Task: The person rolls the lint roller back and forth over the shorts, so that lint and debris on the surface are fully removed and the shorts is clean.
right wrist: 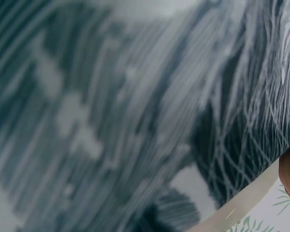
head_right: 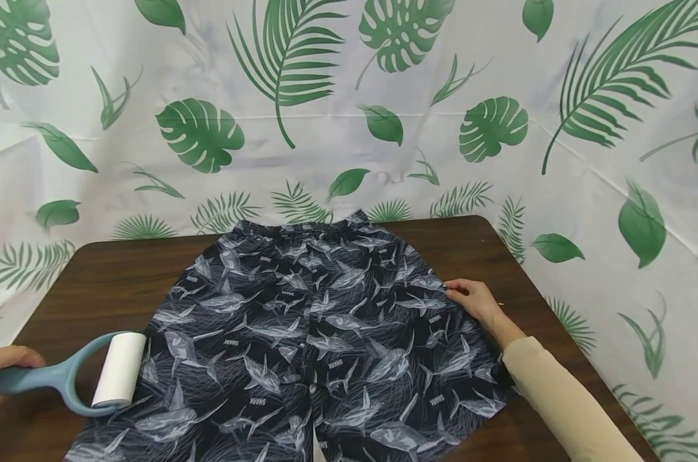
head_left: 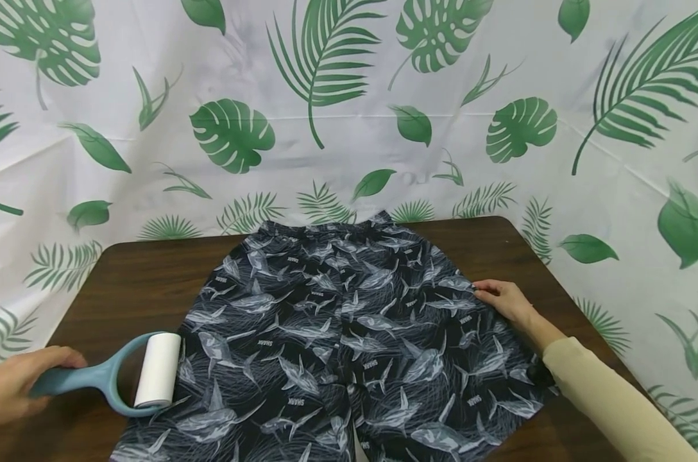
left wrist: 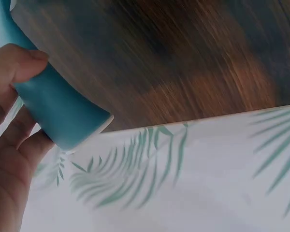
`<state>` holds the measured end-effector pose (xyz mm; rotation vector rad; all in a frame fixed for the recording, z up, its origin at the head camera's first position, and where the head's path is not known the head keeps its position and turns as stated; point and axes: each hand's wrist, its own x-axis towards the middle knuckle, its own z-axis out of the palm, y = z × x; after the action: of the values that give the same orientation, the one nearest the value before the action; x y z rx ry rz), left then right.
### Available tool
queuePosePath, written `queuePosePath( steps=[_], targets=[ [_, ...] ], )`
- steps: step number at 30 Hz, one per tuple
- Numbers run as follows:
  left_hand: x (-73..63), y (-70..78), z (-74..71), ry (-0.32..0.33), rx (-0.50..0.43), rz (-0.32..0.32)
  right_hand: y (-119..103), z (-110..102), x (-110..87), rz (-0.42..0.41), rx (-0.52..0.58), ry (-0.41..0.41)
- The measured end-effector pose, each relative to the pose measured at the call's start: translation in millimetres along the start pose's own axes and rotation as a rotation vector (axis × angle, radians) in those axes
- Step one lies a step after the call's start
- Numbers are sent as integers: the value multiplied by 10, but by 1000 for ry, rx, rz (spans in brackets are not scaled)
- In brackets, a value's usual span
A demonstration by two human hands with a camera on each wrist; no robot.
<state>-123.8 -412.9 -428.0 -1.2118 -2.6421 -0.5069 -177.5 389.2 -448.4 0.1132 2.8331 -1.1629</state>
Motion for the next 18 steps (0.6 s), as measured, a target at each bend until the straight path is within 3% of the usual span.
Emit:
queuePosePath(
  steps=[3, 6, 8, 11, 15, 18],
  targets=[
    [-40, -20, -28, 26, -43, 0, 14, -5, -3, -2, -2, 1],
    [-47, -3, -60, 57, -25, 8, 23, -12, 5, 2, -3, 2],
    [-32, 36, -74, 44, -16, 10, 33, -14, 8, 3, -5, 1],
    [26, 130, -69, -20, 4, 16, 50, -14, 14, 6, -10, 3],
    [183, 330, 0, -158, -50, -11, 46, -13, 12, 2, -16, 5],
    [345, 517, 84, -196, -92, -26, 23, -11, 6, 0, -12, 6]
  ],
)
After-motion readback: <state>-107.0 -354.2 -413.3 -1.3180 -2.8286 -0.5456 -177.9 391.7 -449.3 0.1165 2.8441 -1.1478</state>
